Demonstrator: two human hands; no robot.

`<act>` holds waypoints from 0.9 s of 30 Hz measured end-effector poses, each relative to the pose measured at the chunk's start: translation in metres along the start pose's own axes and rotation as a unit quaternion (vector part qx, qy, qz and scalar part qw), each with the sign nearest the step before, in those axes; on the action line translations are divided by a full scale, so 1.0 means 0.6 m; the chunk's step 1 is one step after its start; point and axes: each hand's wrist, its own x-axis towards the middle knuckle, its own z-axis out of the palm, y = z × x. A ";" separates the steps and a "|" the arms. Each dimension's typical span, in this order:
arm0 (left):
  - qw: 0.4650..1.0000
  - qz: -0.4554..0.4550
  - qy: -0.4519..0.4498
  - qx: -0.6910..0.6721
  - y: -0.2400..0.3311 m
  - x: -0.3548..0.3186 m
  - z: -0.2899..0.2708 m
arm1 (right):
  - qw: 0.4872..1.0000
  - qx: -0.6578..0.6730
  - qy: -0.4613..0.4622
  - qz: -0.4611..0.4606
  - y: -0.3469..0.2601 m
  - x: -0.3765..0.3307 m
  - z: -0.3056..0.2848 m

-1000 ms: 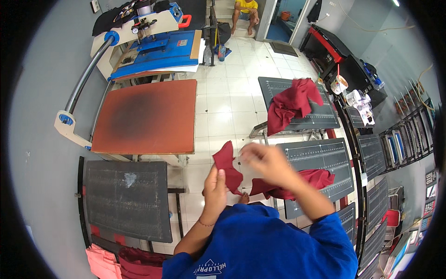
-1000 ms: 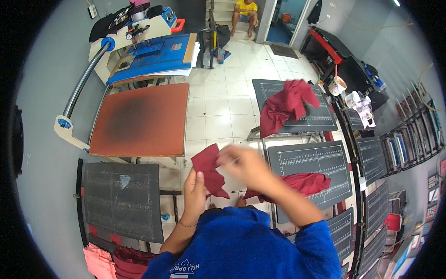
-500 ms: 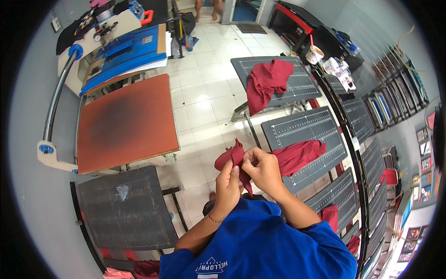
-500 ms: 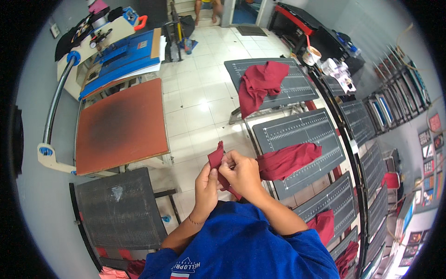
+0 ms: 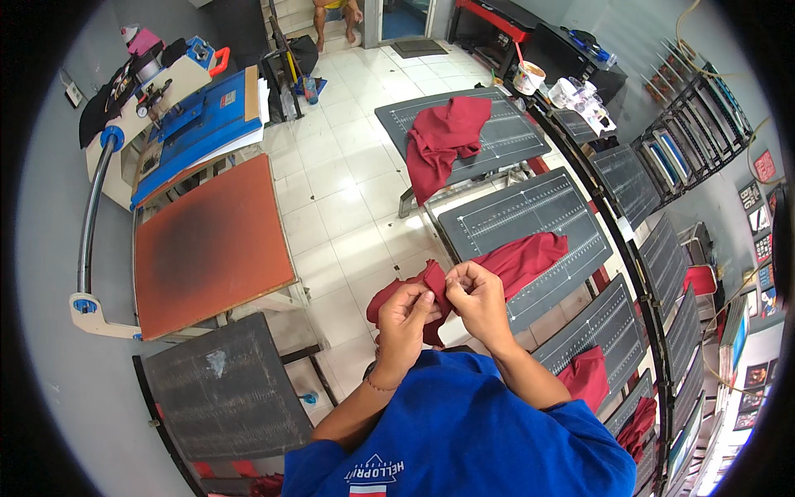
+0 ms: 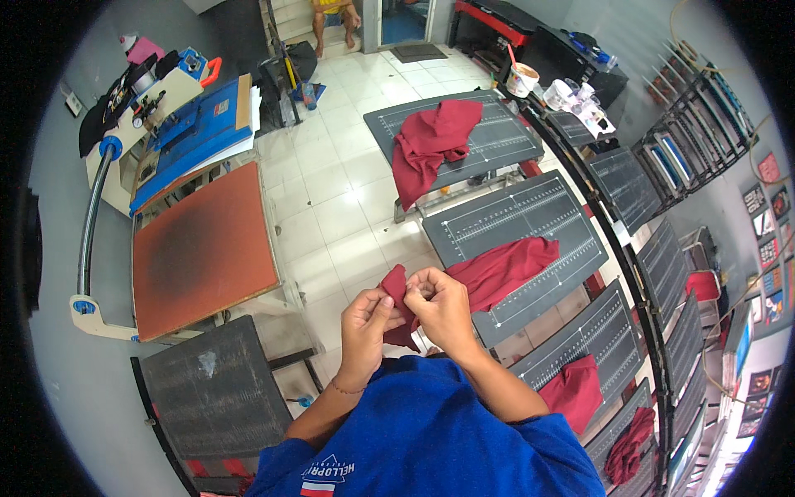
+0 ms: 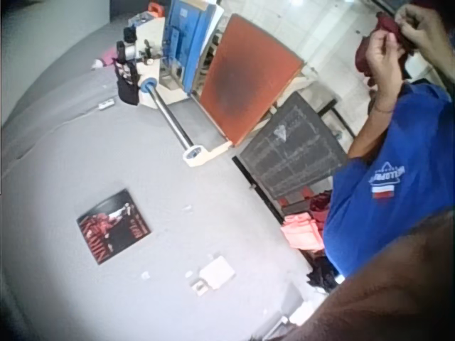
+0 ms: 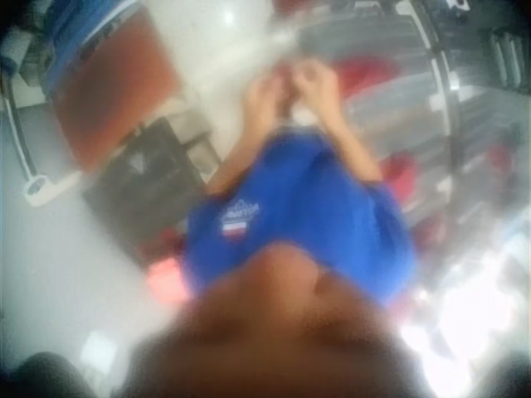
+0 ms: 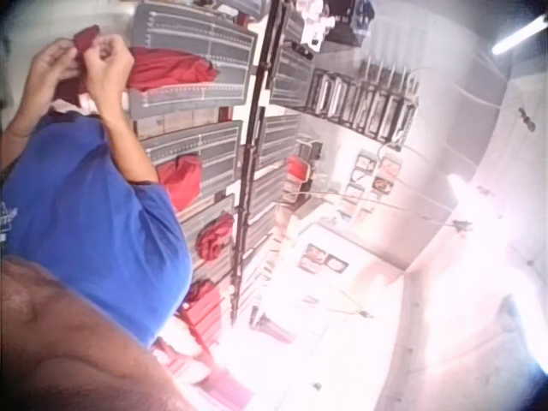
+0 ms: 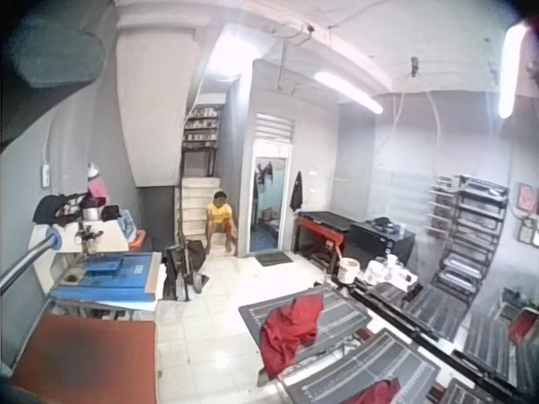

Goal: The person is aligning red t-shirts onto a series of printing boards by hand, smoothing the fabric, and lowering a screen printing frame onto a shirt.

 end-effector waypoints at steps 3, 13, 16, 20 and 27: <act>1.000 0.010 0.004 0.003 0.006 0.004 0.026 | 1.000 0.016 0.000 0.007 -0.002 0.002 -0.022; 0.996 0.013 -0.037 -0.084 -0.027 0.008 0.051 | 0.975 0.206 -0.062 0.055 0.020 0.015 -0.086; 0.991 0.004 -0.044 -0.130 -0.023 0.010 0.073 | 0.955 0.269 -0.048 0.110 0.037 0.025 -0.101; 0.986 0.022 -0.005 -0.166 -0.038 0.022 0.070 | 0.869 0.468 -0.024 0.162 0.113 0.053 -0.140; 0.952 0.249 0.101 -0.148 0.158 0.011 -0.362 | 0.823 -0.343 -0.453 0.013 0.301 0.007 -0.328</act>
